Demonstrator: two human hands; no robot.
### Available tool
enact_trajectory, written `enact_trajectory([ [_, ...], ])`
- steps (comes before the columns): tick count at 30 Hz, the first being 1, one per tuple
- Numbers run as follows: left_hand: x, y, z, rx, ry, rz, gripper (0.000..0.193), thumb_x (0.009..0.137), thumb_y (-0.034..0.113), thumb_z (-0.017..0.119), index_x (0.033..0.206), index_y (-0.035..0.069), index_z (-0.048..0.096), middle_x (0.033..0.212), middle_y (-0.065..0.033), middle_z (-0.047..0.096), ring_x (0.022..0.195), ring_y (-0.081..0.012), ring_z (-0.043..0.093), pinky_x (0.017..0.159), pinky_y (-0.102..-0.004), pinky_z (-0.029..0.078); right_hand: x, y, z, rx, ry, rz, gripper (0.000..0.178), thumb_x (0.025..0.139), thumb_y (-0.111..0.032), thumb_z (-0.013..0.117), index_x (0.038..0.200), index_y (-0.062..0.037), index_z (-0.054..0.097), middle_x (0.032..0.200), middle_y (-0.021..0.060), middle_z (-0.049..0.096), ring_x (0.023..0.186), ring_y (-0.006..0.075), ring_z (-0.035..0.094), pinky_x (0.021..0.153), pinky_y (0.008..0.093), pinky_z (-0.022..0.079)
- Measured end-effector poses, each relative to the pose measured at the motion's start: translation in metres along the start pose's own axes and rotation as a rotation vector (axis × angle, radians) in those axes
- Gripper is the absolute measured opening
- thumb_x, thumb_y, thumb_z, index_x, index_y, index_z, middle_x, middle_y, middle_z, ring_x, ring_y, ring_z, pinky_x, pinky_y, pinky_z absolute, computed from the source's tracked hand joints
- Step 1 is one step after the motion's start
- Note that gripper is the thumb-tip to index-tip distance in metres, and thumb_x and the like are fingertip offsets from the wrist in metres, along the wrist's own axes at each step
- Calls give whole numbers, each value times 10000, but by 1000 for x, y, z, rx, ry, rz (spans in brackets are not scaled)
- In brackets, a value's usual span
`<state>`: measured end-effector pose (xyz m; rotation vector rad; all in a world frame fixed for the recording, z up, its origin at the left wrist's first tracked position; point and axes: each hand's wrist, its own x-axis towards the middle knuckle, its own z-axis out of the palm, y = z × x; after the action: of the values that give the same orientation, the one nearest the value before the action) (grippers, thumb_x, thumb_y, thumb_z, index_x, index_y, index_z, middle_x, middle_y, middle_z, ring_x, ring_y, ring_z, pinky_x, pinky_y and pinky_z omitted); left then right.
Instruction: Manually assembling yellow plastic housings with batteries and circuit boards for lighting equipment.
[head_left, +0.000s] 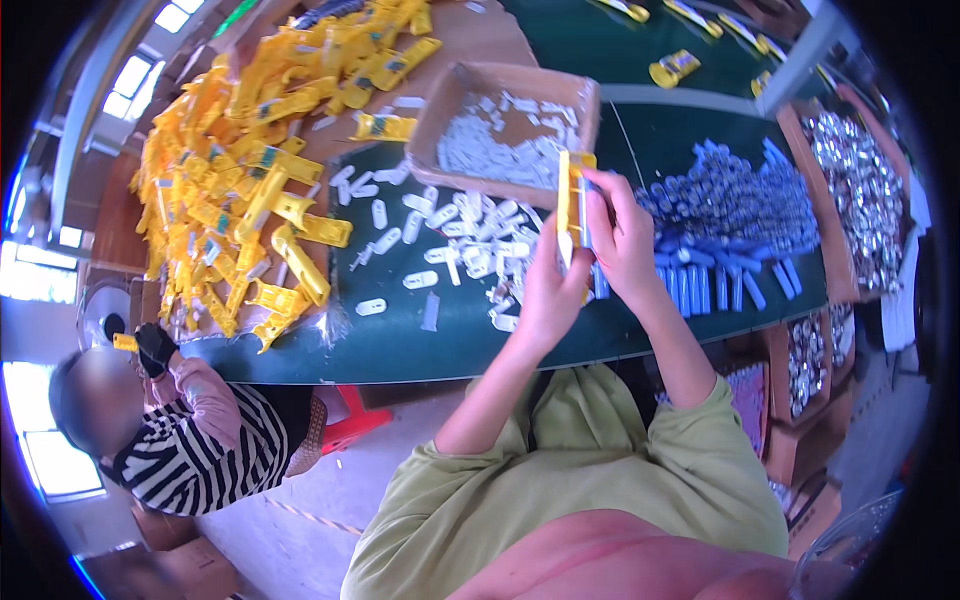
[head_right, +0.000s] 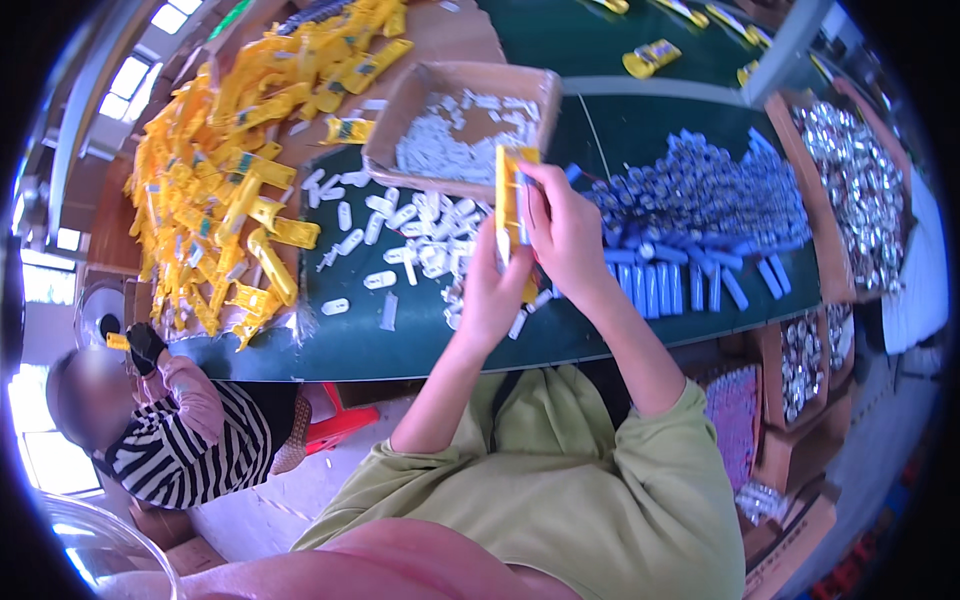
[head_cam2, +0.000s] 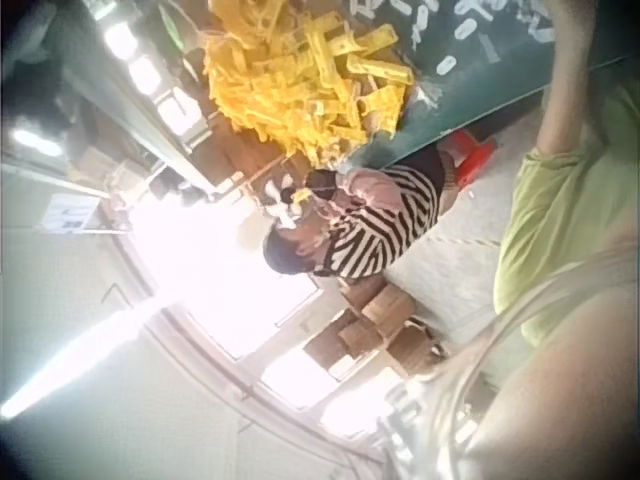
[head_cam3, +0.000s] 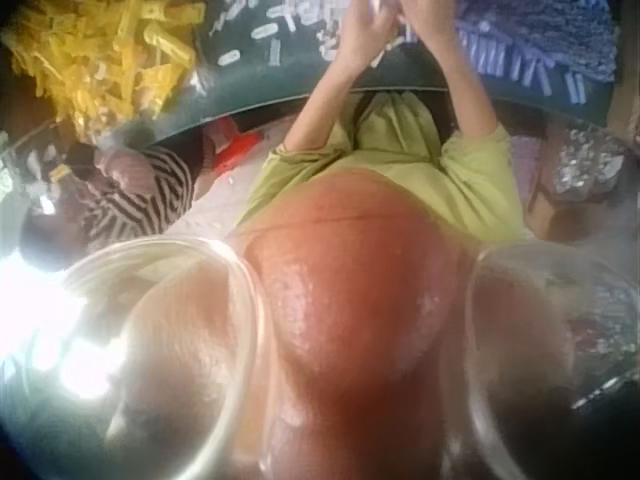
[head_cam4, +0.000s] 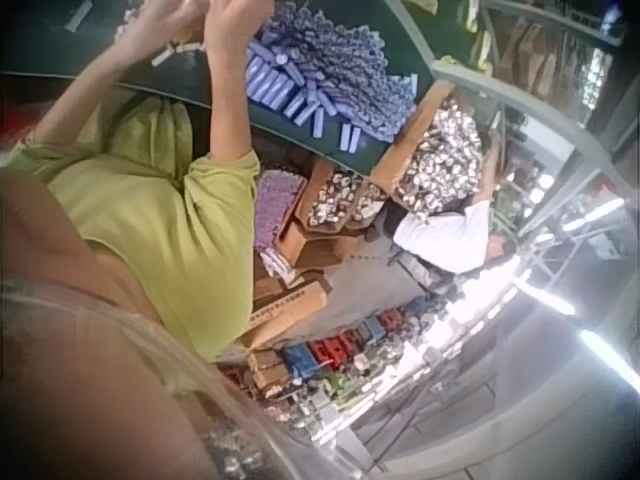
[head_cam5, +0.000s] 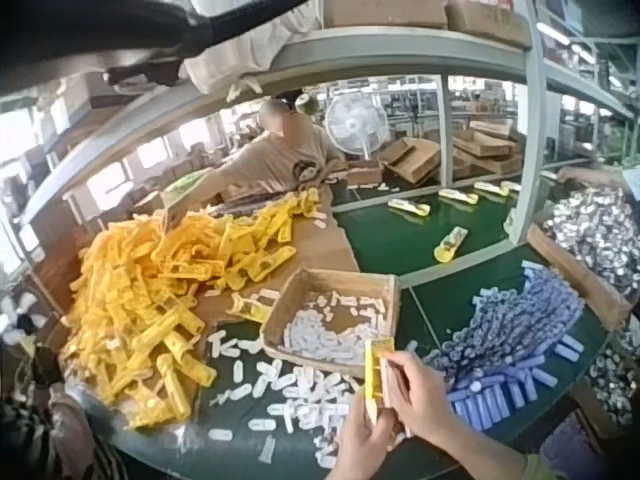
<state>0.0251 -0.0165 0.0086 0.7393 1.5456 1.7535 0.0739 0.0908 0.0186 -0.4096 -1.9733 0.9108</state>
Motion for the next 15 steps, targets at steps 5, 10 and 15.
enact_trajectory([
  [5,2,-9,-4,21,67,47,388,904,21,464,1283,9,386,842,-38,530,672,-81,534,570,-226,440,-4,9,16,53,-5,51,180,927,-84,501,1082,-14,561,766,151,617,640,251,631,577,313,470],
  [10,2,2,-9,42,103,-34,380,913,41,469,1281,1,383,848,-53,543,657,-90,551,565,-230,451,0,9,29,71,50,34,166,926,-98,511,1068,-23,557,754,152,616,627,247,626,561,321,467],
  [15,13,-17,-26,162,119,72,392,889,52,482,1271,15,403,819,-66,580,628,-99,557,543,-244,455,11,6,28,45,-114,118,159,920,-144,554,1027,-27,551,704,115,614,600,208,607,539,306,459],
])
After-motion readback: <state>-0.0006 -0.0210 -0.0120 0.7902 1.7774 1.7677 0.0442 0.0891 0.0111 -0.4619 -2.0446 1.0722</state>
